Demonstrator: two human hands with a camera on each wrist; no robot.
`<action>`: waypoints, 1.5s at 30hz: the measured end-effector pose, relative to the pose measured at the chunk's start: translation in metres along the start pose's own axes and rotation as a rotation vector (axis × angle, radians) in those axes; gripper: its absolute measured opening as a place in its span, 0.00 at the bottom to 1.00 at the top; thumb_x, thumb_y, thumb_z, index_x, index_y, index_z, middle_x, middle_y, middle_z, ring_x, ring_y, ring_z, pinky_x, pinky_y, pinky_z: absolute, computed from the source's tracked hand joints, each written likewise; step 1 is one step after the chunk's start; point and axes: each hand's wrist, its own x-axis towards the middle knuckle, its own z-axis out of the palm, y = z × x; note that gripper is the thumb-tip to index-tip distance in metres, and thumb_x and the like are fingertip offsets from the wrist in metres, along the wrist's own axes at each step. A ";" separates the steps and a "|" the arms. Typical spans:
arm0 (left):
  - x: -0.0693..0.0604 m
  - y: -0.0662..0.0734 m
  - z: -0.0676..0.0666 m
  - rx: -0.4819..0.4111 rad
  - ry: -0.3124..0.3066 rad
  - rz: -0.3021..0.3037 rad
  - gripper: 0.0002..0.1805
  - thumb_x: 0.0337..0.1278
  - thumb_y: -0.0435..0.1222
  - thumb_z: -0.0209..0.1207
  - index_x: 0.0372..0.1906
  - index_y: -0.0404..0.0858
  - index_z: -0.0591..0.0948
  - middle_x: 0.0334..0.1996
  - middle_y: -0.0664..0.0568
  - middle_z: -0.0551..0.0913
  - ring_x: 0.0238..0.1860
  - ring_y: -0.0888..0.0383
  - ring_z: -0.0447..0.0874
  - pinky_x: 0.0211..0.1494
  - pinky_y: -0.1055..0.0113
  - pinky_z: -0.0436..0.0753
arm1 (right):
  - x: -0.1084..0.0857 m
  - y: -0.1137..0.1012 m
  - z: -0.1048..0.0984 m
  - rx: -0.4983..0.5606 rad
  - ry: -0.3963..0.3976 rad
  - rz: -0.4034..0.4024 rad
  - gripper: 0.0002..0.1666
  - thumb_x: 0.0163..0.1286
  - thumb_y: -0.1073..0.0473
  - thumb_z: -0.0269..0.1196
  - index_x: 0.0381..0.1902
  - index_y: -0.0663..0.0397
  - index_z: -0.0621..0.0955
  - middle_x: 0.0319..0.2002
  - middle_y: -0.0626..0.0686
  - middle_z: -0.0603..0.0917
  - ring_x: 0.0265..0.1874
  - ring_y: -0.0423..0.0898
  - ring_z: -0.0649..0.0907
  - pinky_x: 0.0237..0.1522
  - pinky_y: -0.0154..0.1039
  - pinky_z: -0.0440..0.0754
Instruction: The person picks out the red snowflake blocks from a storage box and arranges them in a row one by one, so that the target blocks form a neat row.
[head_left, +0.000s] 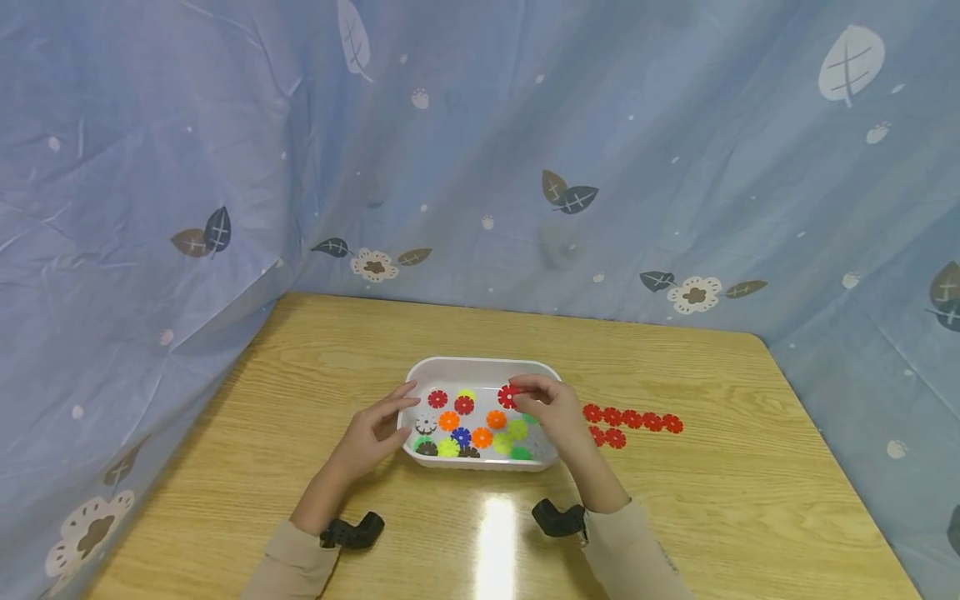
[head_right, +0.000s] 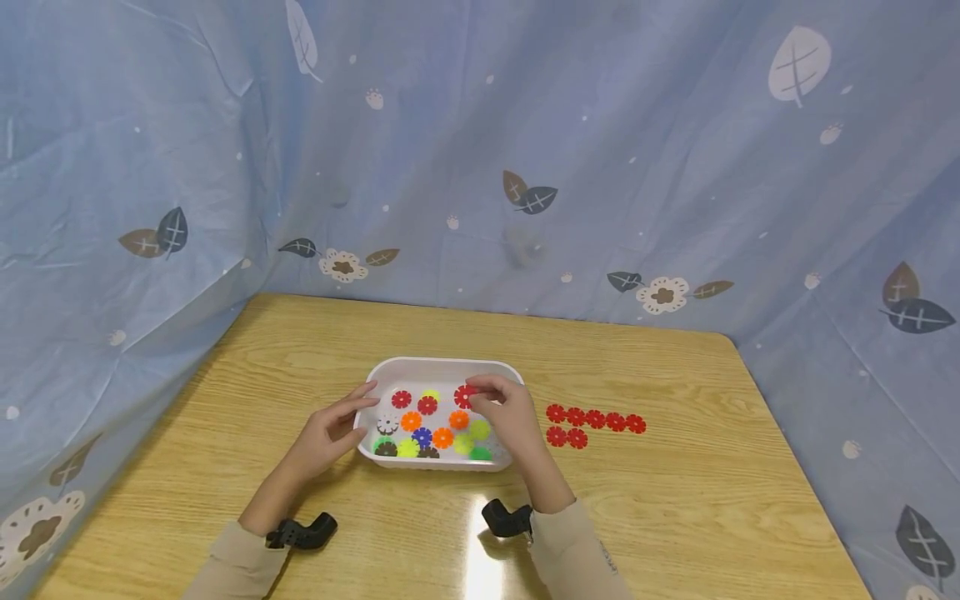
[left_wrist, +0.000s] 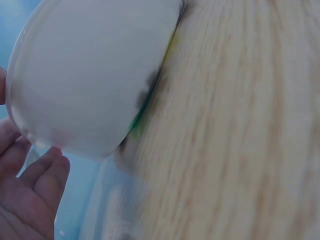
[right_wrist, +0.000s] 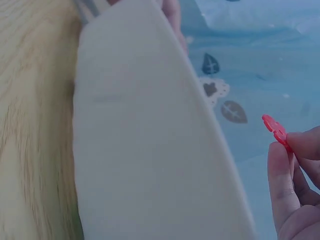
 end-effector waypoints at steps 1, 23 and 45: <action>0.000 0.000 0.000 0.001 0.000 0.000 0.20 0.54 0.22 0.58 0.54 0.25 0.76 0.66 0.31 0.65 0.68 0.33 0.59 0.64 0.81 0.62 | -0.002 -0.001 -0.003 0.008 0.003 0.007 0.14 0.63 0.68 0.62 0.47 0.64 0.82 0.42 0.59 0.82 0.36 0.40 0.80 0.39 0.27 0.82; -0.006 -0.002 -0.002 -0.001 -0.027 0.003 0.19 0.55 0.23 0.58 0.54 0.25 0.76 0.67 0.32 0.65 0.68 0.35 0.59 0.65 0.80 0.62 | -0.052 0.030 -0.081 0.008 0.236 0.063 0.22 0.65 0.61 0.63 0.54 0.70 0.76 0.37 0.35 0.83 0.37 0.32 0.82 0.41 0.26 0.83; -0.011 -0.004 -0.008 0.010 -0.028 0.005 0.20 0.56 0.24 0.58 0.55 0.26 0.76 0.67 0.33 0.65 0.68 0.36 0.60 0.64 0.80 0.64 | -0.070 0.076 -0.119 0.134 0.507 0.277 0.20 0.64 0.65 0.62 0.54 0.65 0.77 0.32 0.35 0.82 0.34 0.29 0.80 0.36 0.21 0.81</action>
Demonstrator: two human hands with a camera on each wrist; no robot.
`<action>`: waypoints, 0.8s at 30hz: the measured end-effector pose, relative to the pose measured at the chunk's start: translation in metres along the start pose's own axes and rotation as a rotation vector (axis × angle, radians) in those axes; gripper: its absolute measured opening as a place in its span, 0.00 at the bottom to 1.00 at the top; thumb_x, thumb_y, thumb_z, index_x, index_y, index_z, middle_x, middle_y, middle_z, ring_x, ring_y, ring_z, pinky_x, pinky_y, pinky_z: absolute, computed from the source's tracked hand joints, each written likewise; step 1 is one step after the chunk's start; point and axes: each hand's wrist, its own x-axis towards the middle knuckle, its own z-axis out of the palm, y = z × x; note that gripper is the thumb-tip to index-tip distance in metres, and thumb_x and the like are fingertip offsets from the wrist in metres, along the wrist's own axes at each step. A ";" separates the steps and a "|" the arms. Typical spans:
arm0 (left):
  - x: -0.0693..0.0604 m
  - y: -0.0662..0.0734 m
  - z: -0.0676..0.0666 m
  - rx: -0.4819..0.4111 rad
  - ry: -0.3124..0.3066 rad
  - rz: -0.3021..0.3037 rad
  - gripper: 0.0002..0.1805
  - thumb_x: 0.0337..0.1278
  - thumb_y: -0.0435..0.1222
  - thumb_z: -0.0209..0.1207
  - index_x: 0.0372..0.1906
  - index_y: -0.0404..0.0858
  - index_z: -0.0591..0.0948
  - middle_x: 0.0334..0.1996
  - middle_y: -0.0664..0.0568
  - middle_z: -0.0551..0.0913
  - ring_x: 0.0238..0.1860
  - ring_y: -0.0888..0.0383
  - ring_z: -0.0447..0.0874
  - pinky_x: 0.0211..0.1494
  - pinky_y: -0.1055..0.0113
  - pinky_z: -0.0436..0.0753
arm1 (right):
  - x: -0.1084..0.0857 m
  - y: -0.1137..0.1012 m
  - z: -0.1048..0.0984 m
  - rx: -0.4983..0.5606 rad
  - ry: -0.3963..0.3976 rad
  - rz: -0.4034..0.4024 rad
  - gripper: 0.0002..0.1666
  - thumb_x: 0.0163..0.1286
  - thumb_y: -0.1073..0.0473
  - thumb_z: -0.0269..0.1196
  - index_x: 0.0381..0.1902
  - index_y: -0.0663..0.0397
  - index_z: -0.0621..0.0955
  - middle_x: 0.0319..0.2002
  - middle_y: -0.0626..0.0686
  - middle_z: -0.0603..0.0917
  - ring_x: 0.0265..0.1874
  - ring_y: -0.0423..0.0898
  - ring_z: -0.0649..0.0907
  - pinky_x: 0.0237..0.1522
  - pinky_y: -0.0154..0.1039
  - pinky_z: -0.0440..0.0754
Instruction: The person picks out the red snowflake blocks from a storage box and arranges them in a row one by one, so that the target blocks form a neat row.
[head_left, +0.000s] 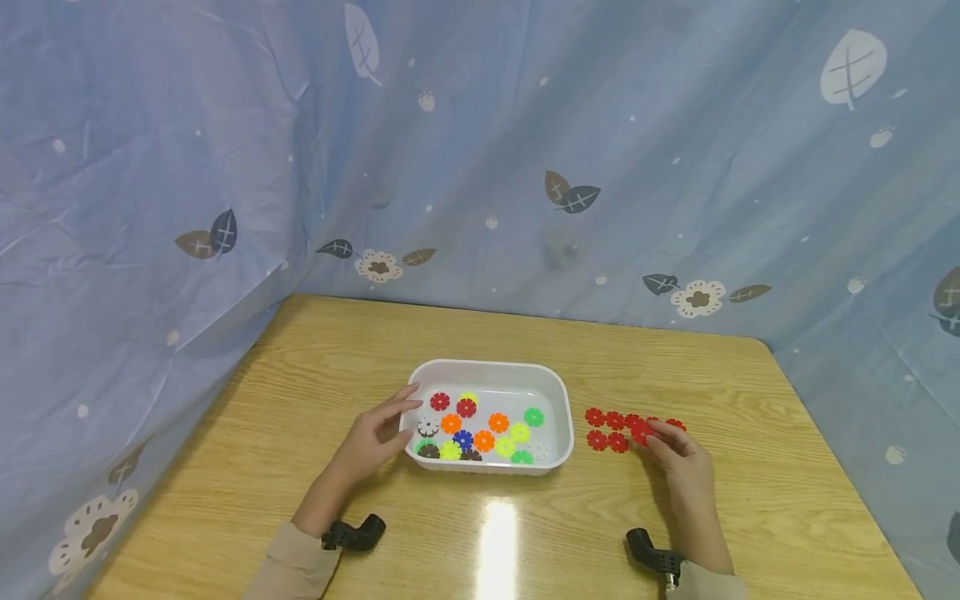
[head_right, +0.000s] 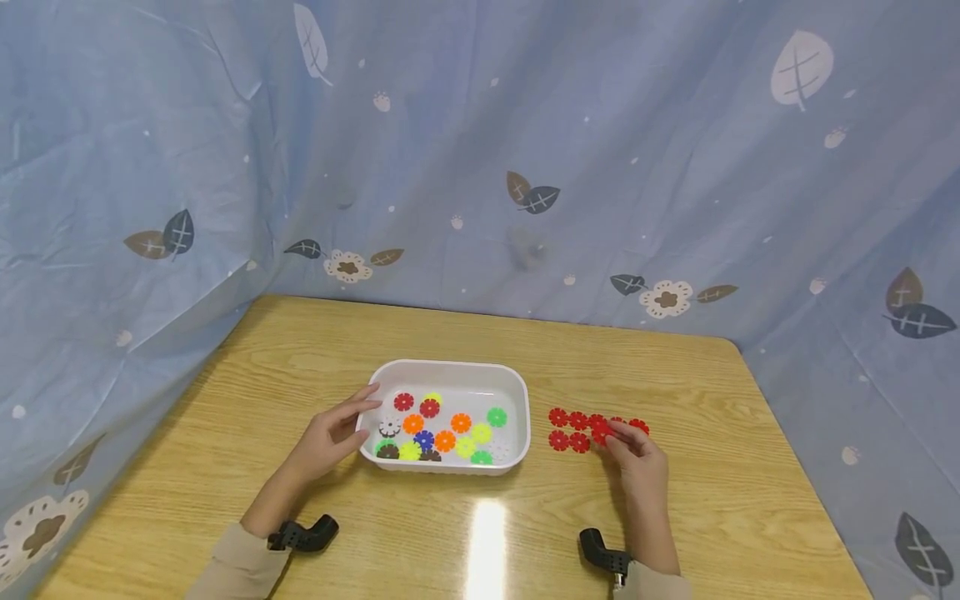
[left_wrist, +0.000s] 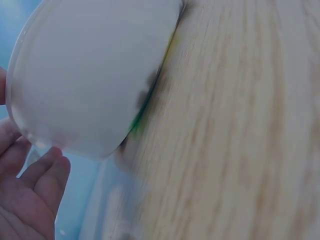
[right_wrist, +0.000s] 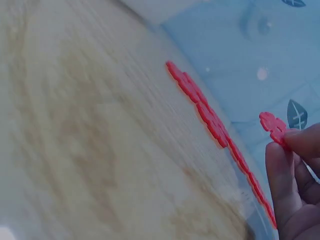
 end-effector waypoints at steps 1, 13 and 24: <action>0.000 0.000 0.000 -0.001 0.001 -0.002 0.20 0.56 0.24 0.58 0.55 0.26 0.76 0.67 0.33 0.65 0.68 0.36 0.59 0.64 0.80 0.64 | 0.001 0.000 -0.001 0.001 0.005 0.003 0.19 0.64 0.65 0.63 0.53 0.64 0.78 0.32 0.35 0.82 0.35 0.29 0.79 0.37 0.21 0.81; 0.001 0.002 0.000 -0.003 0.008 -0.002 0.19 0.55 0.23 0.58 0.54 0.25 0.76 0.67 0.33 0.65 0.68 0.36 0.59 0.65 0.82 0.61 | 0.005 0.010 -0.001 -0.205 0.020 -0.080 0.20 0.66 0.63 0.61 0.55 0.66 0.77 0.32 0.31 0.80 0.34 0.25 0.77 0.35 0.19 0.79; 0.000 0.000 0.001 -0.010 0.005 -0.001 0.19 0.55 0.23 0.58 0.54 0.27 0.76 0.67 0.33 0.65 0.69 0.35 0.58 0.65 0.82 0.61 | -0.001 0.010 0.000 -0.522 0.085 -0.185 0.17 0.66 0.61 0.61 0.52 0.61 0.81 0.47 0.63 0.83 0.31 0.20 0.70 0.32 0.15 0.69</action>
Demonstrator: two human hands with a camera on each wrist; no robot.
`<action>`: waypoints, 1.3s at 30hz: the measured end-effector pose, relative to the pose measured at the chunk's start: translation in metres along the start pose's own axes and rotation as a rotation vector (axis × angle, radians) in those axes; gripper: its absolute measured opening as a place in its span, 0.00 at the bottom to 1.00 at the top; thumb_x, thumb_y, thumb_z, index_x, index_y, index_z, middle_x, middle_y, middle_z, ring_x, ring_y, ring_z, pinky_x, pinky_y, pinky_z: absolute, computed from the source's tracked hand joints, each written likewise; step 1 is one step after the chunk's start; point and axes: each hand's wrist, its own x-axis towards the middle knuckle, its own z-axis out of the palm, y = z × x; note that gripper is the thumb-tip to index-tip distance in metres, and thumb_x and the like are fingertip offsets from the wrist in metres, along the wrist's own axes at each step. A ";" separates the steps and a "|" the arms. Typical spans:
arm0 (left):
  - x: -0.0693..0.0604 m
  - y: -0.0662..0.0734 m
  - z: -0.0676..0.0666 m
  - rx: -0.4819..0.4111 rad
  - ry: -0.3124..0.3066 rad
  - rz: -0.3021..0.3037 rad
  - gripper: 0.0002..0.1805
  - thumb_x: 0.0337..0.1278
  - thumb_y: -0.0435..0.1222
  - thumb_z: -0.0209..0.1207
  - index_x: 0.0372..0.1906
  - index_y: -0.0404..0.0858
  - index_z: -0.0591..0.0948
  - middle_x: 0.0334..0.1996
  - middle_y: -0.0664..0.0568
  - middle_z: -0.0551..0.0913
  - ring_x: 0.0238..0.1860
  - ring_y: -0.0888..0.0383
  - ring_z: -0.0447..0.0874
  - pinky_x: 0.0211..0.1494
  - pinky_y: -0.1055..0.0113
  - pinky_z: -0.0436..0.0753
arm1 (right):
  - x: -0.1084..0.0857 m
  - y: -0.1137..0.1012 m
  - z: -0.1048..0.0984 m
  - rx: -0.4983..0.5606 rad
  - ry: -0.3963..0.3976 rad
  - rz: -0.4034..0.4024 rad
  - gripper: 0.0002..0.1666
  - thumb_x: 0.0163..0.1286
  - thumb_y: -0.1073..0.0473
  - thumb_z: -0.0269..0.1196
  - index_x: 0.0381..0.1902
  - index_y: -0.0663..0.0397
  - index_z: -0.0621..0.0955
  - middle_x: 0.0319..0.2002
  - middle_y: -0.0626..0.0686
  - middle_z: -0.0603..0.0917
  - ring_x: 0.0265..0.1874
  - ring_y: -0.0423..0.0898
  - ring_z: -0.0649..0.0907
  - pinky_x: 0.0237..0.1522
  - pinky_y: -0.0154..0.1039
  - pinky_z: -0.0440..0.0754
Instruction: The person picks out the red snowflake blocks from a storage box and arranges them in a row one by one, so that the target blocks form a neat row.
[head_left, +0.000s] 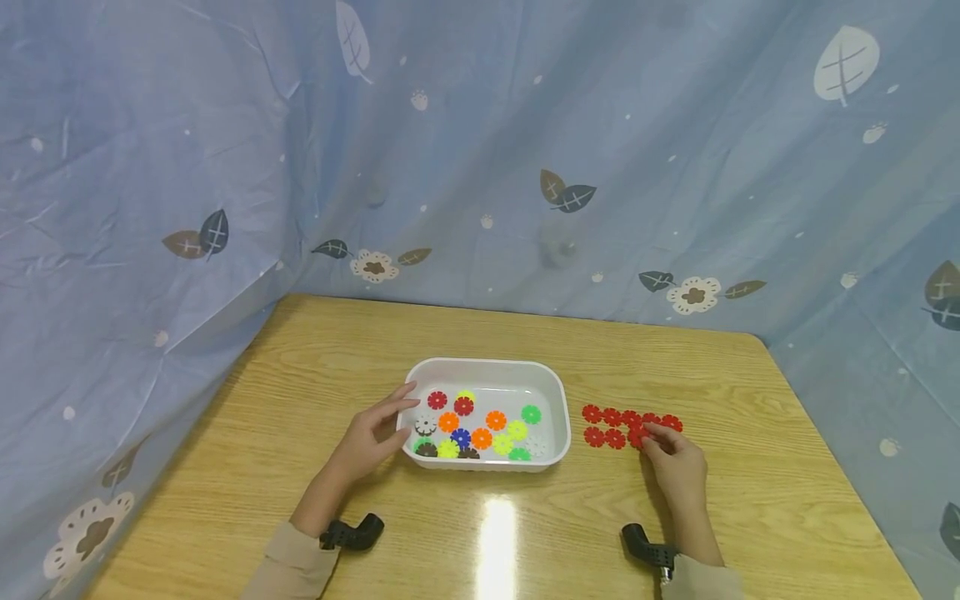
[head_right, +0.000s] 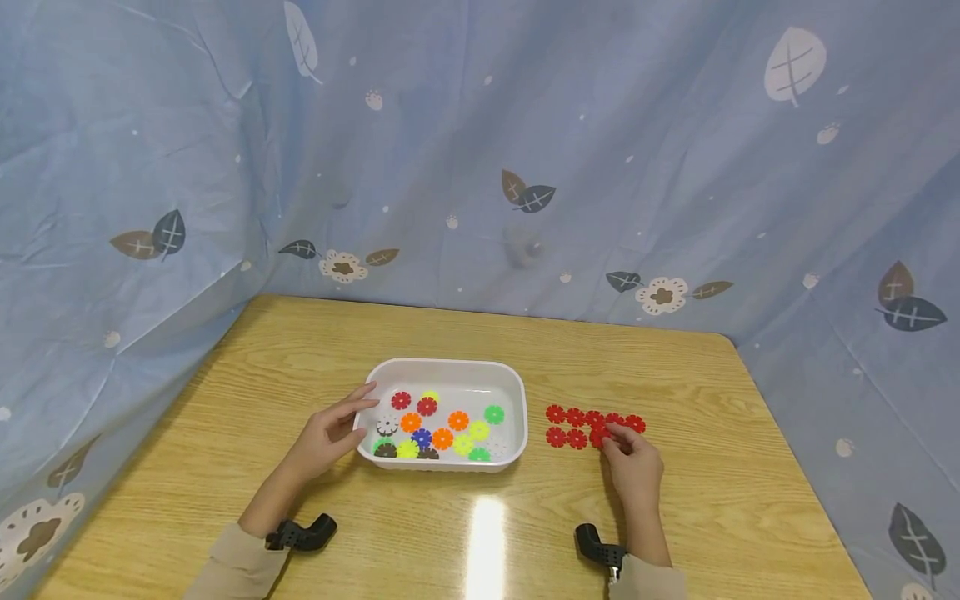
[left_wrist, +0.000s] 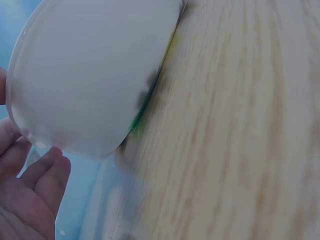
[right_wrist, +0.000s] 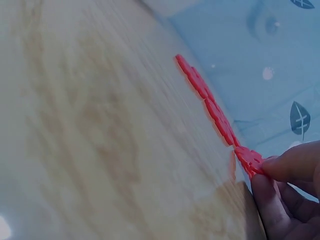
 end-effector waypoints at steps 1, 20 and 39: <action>0.000 0.000 0.000 0.000 0.001 0.000 0.19 0.55 0.23 0.58 0.54 0.27 0.76 0.67 0.33 0.65 0.69 0.35 0.58 0.65 0.82 0.61 | 0.000 0.000 0.000 -0.010 0.003 -0.004 0.17 0.66 0.61 0.61 0.51 0.61 0.81 0.46 0.63 0.84 0.30 0.20 0.71 0.32 0.15 0.68; -0.001 0.000 0.000 0.008 -0.002 -0.007 0.19 0.56 0.24 0.58 0.54 0.25 0.76 0.67 0.33 0.65 0.69 0.37 0.59 0.65 0.82 0.61 | 0.000 0.000 0.003 -0.110 0.039 -0.012 0.16 0.66 0.60 0.60 0.49 0.62 0.82 0.43 0.62 0.85 0.33 0.37 0.78 0.29 0.21 0.70; -0.001 0.002 0.000 0.013 -0.002 0.000 0.19 0.56 0.23 0.58 0.54 0.24 0.76 0.67 0.33 0.65 0.68 0.35 0.59 0.65 0.81 0.61 | -0.002 -0.003 -0.002 0.015 0.024 -0.100 0.18 0.68 0.58 0.60 0.51 0.62 0.80 0.48 0.63 0.84 0.31 0.14 0.70 0.33 0.12 0.71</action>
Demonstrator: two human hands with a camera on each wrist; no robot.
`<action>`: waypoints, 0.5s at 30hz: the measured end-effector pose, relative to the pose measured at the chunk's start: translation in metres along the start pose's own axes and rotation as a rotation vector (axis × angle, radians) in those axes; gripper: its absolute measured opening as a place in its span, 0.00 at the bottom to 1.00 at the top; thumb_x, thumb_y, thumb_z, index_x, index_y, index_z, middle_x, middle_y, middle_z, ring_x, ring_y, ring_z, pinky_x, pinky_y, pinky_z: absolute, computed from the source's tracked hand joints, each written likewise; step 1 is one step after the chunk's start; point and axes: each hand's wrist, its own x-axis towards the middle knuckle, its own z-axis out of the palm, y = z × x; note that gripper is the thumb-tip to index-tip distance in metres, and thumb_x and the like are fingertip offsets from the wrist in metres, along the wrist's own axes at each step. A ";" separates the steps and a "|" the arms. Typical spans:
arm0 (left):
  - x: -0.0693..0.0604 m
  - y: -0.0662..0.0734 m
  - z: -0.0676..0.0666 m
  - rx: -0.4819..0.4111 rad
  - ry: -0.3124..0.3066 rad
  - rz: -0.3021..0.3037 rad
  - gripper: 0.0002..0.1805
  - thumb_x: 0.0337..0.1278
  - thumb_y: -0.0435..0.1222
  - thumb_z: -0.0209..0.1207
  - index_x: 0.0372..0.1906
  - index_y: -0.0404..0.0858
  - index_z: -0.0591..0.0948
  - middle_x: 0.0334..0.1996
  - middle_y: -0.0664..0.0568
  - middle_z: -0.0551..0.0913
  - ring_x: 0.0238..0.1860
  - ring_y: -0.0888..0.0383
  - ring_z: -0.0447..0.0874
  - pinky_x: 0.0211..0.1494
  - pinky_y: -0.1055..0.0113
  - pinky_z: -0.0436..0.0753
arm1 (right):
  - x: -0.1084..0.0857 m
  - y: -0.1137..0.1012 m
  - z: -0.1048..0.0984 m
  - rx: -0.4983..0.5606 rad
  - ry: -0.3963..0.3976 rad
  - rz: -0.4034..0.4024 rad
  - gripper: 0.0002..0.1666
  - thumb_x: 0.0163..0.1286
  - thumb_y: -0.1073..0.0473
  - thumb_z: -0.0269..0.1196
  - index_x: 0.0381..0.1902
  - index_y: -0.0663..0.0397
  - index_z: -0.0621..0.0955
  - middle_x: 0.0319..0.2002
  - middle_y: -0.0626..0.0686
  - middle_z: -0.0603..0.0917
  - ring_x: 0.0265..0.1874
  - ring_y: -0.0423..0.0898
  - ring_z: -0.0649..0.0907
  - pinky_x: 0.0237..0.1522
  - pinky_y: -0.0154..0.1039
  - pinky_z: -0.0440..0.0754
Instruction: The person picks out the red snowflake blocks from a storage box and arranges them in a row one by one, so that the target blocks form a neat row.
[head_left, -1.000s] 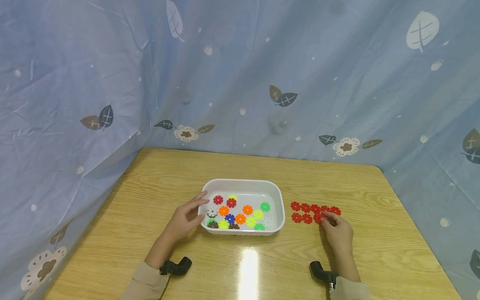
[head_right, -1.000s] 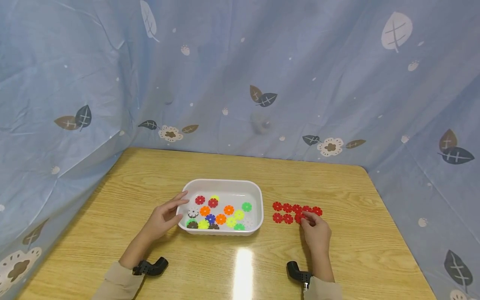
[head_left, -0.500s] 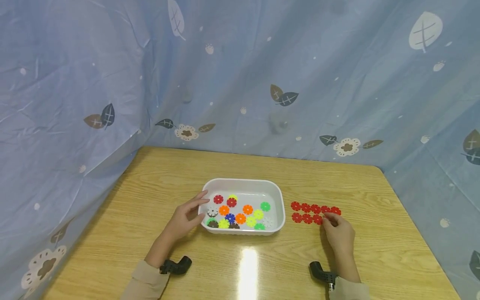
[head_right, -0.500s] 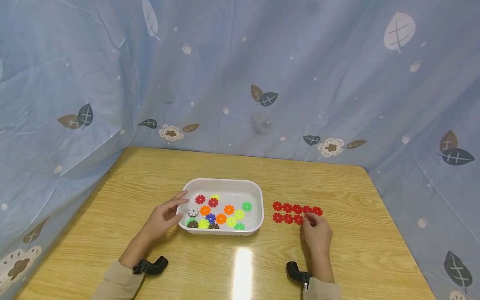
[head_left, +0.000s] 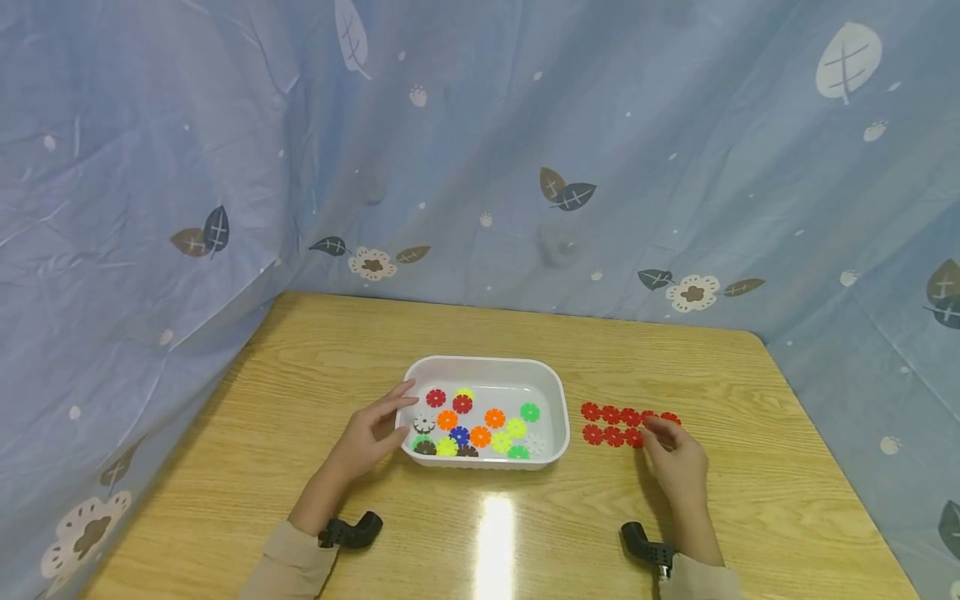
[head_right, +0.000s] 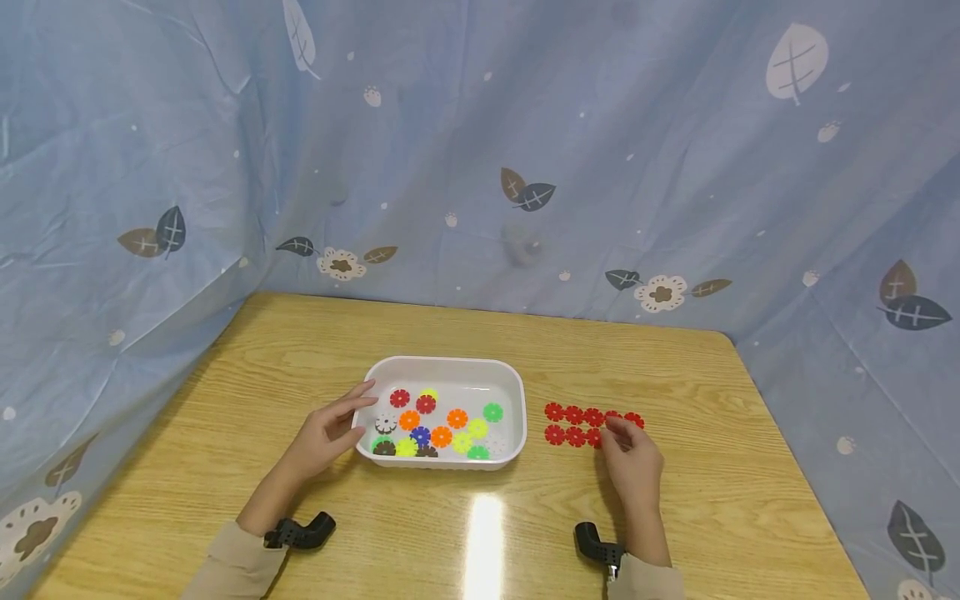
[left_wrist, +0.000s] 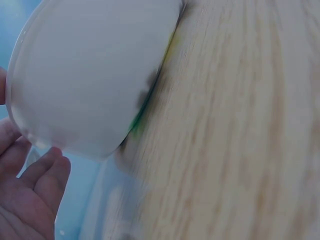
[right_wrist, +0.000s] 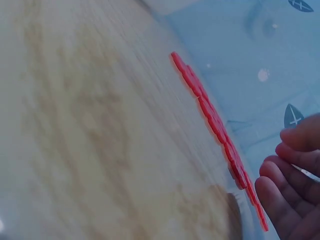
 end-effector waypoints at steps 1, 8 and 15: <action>0.000 0.000 0.000 -0.003 0.000 -0.002 0.19 0.56 0.24 0.58 0.54 0.24 0.76 0.67 0.33 0.65 0.68 0.36 0.59 0.65 0.81 0.61 | 0.000 -0.001 0.000 0.014 -0.008 -0.014 0.18 0.68 0.58 0.60 0.52 0.63 0.80 0.48 0.64 0.83 0.32 0.14 0.71 0.33 0.11 0.71; -0.001 -0.001 0.001 -0.016 0.001 -0.010 0.19 0.56 0.24 0.58 0.54 0.25 0.76 0.67 0.33 0.65 0.69 0.36 0.59 0.65 0.81 0.61 | -0.003 -0.005 0.000 0.093 -0.067 -0.053 0.21 0.68 0.57 0.60 0.55 0.65 0.77 0.53 0.64 0.81 0.41 0.25 0.80 0.39 0.11 0.73; -0.001 0.000 0.000 -0.016 0.000 -0.013 0.19 0.56 0.24 0.58 0.55 0.26 0.76 0.67 0.34 0.65 0.69 0.37 0.59 0.65 0.81 0.61 | -0.006 -0.014 0.003 0.112 -0.113 -0.112 0.23 0.66 0.59 0.62 0.55 0.66 0.76 0.52 0.65 0.81 0.47 0.38 0.82 0.42 0.13 0.75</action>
